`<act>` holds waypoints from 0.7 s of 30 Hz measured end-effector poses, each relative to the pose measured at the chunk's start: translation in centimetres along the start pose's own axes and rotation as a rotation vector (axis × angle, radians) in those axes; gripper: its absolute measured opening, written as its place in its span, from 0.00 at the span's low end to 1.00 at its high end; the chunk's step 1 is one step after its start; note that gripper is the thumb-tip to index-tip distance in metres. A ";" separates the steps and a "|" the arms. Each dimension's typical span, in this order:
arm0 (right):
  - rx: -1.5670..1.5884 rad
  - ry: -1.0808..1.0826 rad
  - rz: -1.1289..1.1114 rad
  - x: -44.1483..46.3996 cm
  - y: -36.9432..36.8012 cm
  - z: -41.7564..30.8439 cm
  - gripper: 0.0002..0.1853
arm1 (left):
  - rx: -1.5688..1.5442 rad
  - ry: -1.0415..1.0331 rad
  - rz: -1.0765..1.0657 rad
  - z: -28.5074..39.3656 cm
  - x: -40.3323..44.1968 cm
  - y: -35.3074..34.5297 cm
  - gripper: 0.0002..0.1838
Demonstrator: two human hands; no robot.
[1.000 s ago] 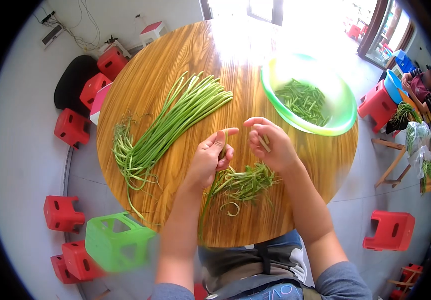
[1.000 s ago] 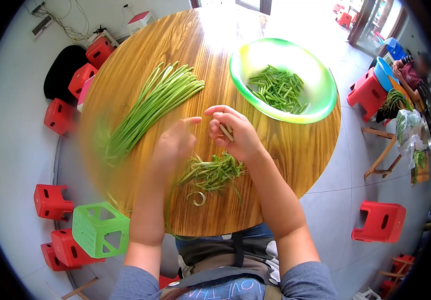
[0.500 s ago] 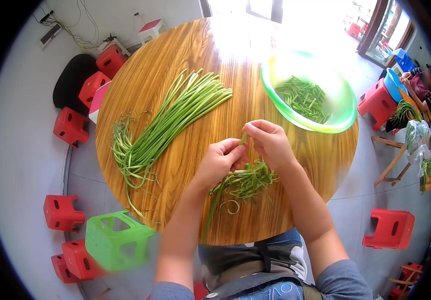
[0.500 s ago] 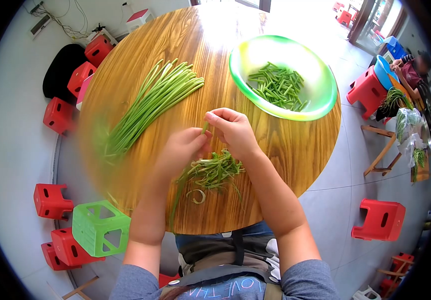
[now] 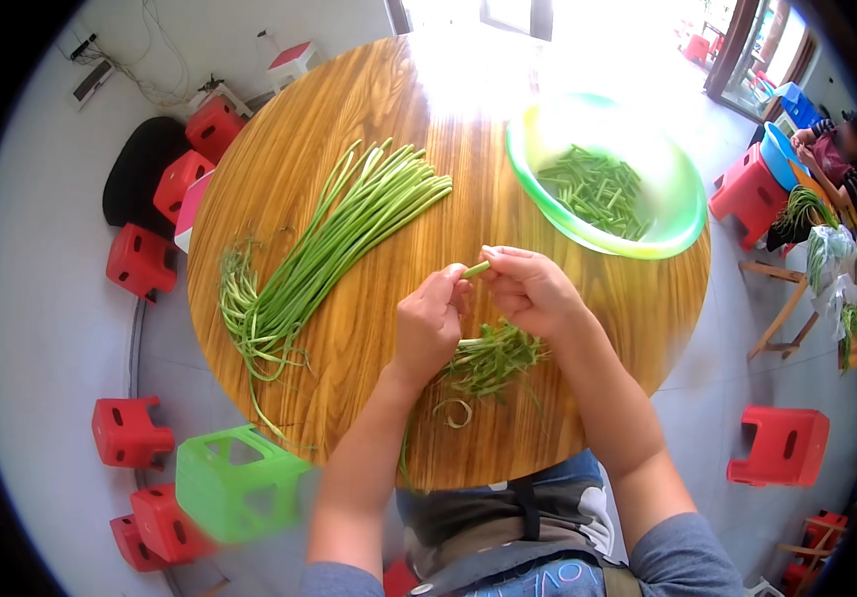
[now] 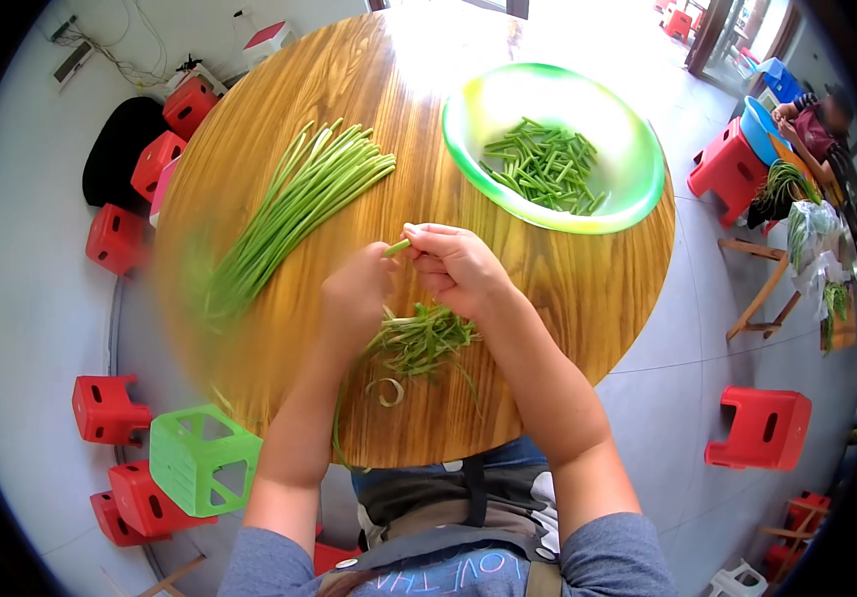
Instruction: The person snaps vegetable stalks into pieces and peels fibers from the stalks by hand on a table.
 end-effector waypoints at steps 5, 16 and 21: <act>-0.054 0.005 0.057 -0.3 -0.7 0.3 0.05 | 0.090 -0.039 0.109 0.7 -0.3 0.3 0.13; -0.762 -0.057 -0.029 -0.7 -4.8 0.3 0.10 | -1.460 0.396 0.268 -6.9 -1.0 -0.3 0.15; -1.233 0.003 -0.064 -0.7 -4.7 -0.8 0.09 | -1.573 0.478 0.141 -6.8 -0.7 -1.3 0.14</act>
Point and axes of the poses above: each hand's wrist, its own x-axis towards the middle knuckle, its own y-axis out of the back of the hand, z = x × y, the point moved 8 cm from there along x, towards the middle knuckle, and after that the axes turned 15 degrees about -z, right-handed, at the moved point
